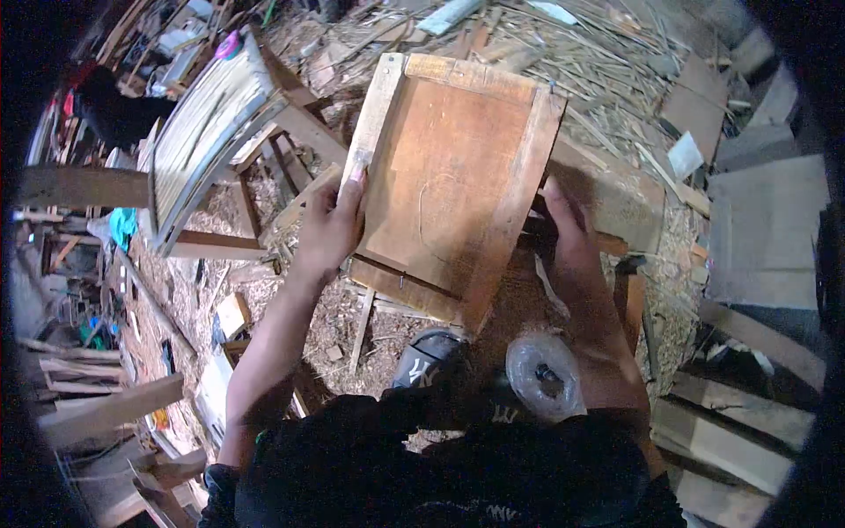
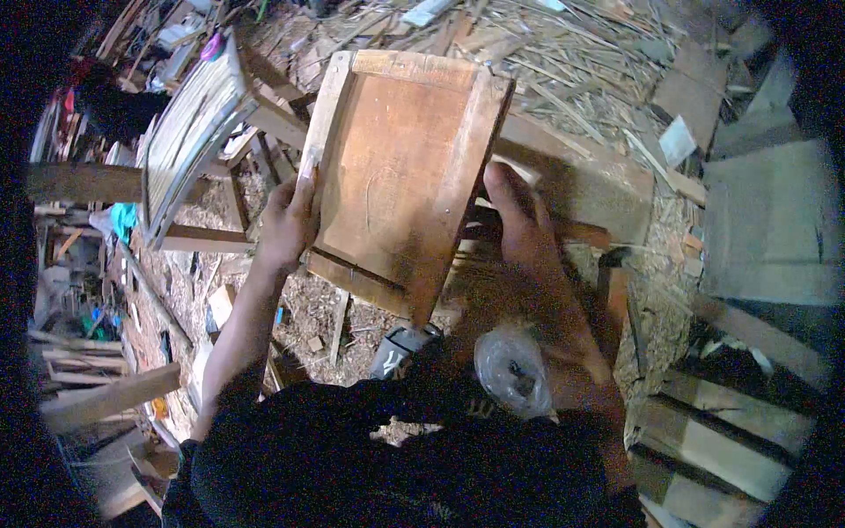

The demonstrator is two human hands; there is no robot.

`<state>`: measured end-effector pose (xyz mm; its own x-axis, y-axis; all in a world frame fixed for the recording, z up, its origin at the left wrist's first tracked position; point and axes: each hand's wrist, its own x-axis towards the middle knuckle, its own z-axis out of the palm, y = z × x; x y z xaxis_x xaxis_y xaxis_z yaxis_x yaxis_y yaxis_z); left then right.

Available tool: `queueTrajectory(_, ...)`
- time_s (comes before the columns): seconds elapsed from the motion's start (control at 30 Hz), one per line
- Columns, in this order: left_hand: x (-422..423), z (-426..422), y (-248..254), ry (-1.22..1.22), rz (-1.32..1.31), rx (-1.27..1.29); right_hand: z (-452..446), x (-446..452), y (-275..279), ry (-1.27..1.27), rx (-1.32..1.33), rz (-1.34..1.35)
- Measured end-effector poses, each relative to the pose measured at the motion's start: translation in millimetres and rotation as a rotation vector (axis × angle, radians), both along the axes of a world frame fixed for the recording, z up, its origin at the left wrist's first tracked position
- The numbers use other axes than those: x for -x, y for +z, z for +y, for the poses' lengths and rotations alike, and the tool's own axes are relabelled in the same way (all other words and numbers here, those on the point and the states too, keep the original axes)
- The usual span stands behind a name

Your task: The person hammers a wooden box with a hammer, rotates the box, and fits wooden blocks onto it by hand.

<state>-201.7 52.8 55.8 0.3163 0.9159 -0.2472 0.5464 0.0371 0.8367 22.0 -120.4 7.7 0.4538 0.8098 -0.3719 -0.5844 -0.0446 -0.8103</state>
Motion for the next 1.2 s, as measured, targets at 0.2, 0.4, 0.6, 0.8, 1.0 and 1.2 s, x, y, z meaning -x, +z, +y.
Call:
queueTrajectory(0.2,45,-10,4,0.0,0.002,-0.17,12,21,5,0.084,0.081,-0.359)
queueTrajectory(0.4,96,-35,26,0.375,-0.128,-0.043,79,46,40,0.475,-0.065,-0.327)
queueTrajectory(0.6,138,-52,55,0.534,-0.498,0.077,155,79,53,0.632,-0.33,-0.43)
queueTrajectory(0.8,157,-42,60,0.573,-0.607,0.258,212,101,81,0.93,-0.417,-0.416)
queueTrajectory(1.0,160,-20,69,0.646,-0.652,0.267,247,119,79,0.919,-0.367,-0.284)
queueTrajectory(1.2,165,4,58,0.63,-0.681,0.281,269,122,70,0.91,-0.362,-0.277)
